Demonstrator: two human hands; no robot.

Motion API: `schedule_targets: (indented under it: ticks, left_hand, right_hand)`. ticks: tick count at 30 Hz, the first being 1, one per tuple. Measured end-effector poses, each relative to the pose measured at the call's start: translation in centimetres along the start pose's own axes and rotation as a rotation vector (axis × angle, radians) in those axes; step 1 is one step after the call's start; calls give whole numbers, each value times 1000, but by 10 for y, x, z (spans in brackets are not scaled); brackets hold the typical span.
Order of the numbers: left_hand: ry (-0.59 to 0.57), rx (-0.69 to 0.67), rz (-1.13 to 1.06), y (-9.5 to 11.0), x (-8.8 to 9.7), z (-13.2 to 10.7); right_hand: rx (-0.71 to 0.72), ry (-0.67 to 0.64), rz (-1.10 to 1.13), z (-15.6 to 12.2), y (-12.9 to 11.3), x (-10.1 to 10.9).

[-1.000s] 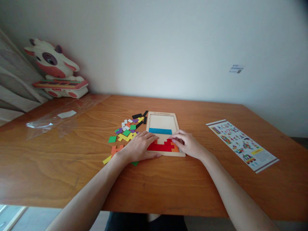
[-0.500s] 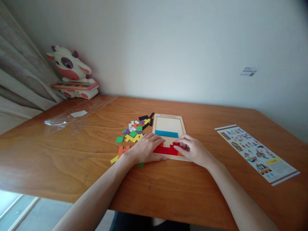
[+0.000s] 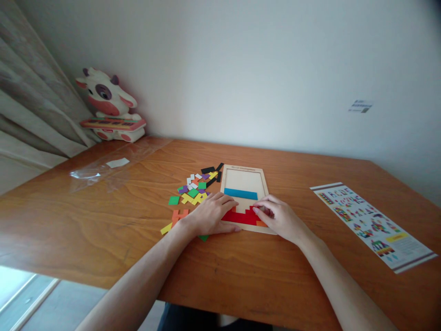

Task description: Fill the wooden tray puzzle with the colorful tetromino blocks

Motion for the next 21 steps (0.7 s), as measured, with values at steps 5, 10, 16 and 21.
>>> schedule_targets:
  ticks: [5,10,16,21]
  left_hand:
    - [2,-20,3,2,3,-1]
    - [115,7,35,-12,27,-1]
    - [197,162,234,-57,54,-10]
    - [163,291,276,-90,61,-22]
  right_hand:
    - [15,12,-26,0,-3,3]
    - [-23,112,-68,-3,5,11]
    - [-66,230,-94,-8,19,15]
    - [-78,231,-81,-7,19,14]
Point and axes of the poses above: each hand's wrist, its own z-axis towards the middle knuckle, its own x-axis out of the back of the hand, y = z × x, the point moved 6 cm from there along z, towards the middle knuckle, and after that the axes turned 11 degrees about x, right-handed, at the moved point
